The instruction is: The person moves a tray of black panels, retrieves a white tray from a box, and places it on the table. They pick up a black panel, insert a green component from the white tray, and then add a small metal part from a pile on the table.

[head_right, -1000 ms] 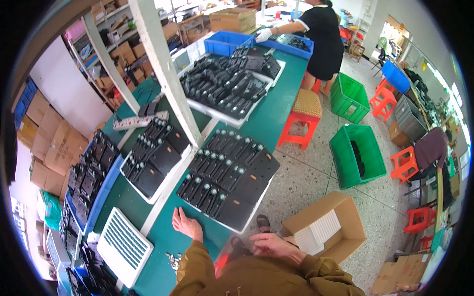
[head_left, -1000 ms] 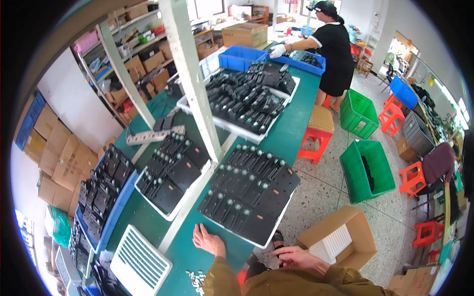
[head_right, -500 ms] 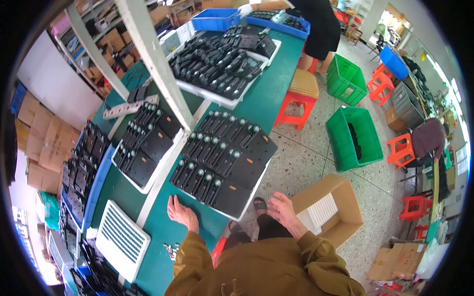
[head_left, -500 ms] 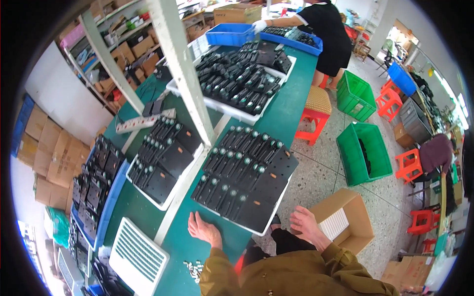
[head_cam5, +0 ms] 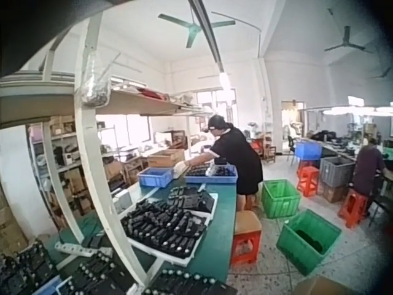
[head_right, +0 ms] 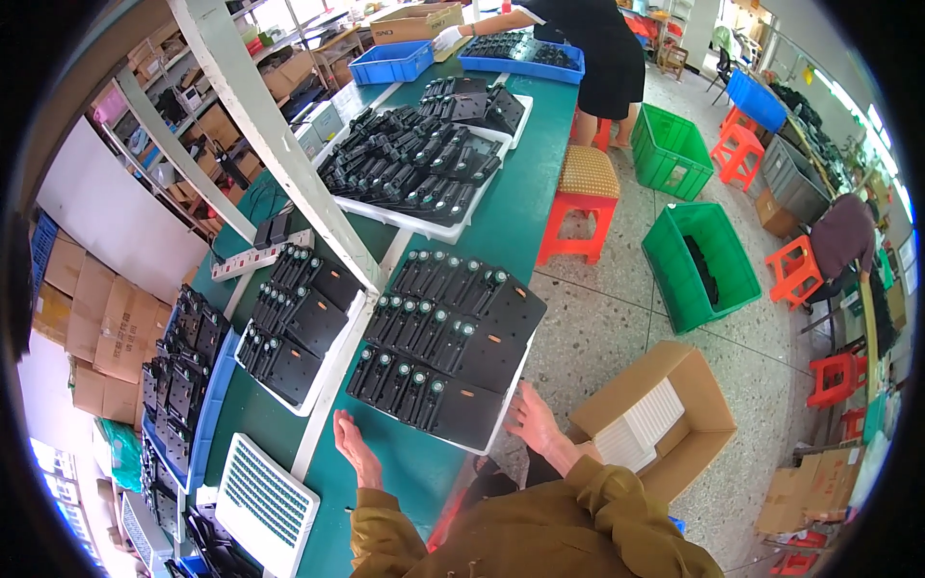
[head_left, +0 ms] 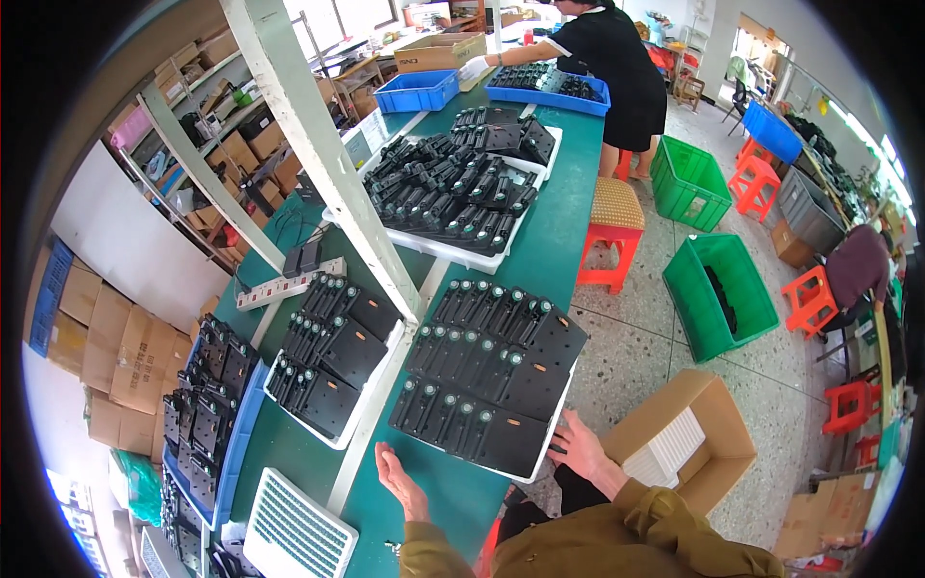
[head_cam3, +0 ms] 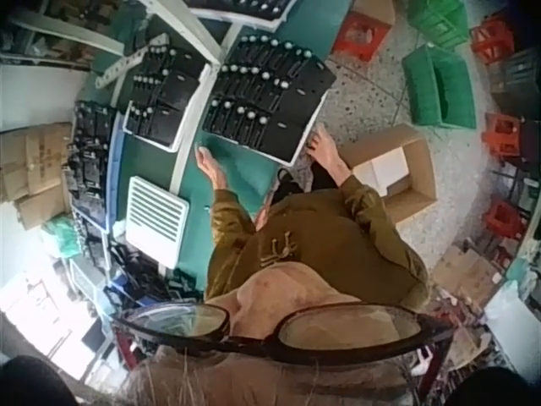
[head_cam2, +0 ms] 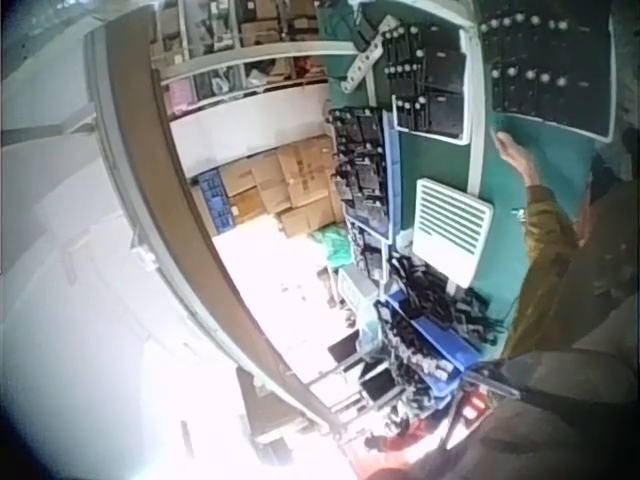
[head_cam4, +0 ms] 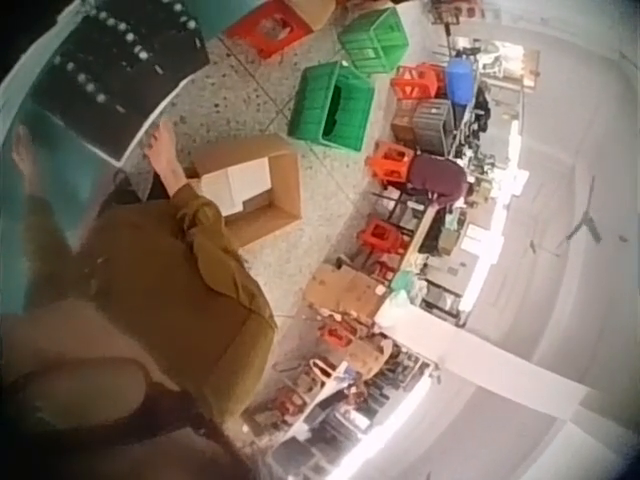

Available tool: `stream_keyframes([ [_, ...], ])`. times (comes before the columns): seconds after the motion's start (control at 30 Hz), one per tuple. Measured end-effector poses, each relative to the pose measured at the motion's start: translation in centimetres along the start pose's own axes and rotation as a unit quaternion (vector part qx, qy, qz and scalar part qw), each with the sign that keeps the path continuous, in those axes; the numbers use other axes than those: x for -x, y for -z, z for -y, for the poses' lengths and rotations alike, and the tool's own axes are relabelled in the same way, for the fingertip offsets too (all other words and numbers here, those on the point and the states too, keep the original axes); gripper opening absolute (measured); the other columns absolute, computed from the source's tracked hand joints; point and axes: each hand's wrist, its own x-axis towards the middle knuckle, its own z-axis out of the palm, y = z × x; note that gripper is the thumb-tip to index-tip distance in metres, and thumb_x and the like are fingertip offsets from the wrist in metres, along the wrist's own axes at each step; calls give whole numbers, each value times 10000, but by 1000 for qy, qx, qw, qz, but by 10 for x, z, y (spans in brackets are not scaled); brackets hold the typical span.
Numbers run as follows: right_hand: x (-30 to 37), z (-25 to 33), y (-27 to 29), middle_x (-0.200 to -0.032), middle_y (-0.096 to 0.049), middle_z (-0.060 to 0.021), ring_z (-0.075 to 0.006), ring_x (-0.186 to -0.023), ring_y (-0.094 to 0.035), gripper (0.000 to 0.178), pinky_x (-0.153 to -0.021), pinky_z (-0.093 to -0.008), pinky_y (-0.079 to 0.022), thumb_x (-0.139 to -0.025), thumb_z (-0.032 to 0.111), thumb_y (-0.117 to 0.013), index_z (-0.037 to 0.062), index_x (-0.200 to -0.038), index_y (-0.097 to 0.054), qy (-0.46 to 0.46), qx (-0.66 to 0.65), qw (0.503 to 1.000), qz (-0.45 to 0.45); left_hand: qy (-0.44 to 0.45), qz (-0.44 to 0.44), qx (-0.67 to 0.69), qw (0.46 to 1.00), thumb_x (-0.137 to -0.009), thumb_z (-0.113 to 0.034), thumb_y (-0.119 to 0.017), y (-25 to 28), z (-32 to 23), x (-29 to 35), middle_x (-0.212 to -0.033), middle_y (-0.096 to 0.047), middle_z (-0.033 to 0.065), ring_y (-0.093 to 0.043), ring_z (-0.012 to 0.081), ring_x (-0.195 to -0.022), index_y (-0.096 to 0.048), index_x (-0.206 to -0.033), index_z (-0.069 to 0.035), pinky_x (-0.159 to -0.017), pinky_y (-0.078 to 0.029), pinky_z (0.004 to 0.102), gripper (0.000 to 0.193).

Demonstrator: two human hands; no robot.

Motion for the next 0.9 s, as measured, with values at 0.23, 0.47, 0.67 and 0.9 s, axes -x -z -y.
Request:
stream_keyframes([
  [0.23,0,2,-7,-1283,-487,-55,-223,-1174,-435,507,-954,-465,-347,-950,502,-428,210,-1361,-376,5,-11,1000,-8,161,52,96,981,-972,-411,-446,-17,-11,-11,-1424,-371,116,-375,245,-1279,-294,-1436,-61,-1033,-325,413,600],
  [0.47,-5,0,-2,-1280,-480,-50,-213,-1176,-431,456,-965,-455,-339,-967,470,-411,202,-1336,-410,-6,-43,999,-8,186,69,102,975,-984,-381,-426,-21,-18,-6,-1435,-350,101,-369,246,-1269,-321,-1422,-59,-966,-392,419,554],
  [0.67,-4,-2,-2,-1284,-475,-52,-210,-1182,-428,436,-973,-456,-337,-971,447,-416,199,-1329,-421,-12,-54,998,-17,175,99,86,976,-987,-372,-423,-16,-8,-7,-1438,-354,64,-366,217,-1276,-344,-1413,-58,-947,-406,405,535],
  [0.9,-2,-2,-2,-1282,-483,-49,-211,-1182,-432,435,-971,-446,-340,-953,422,-470,205,-1327,-424,-16,-60,998,-21,165,98,78,978,-999,-356,-395,-19,-4,-2,-1399,-397,27,-406,188,-1232,-367,-1399,-76,-933,-392,375,488],
])
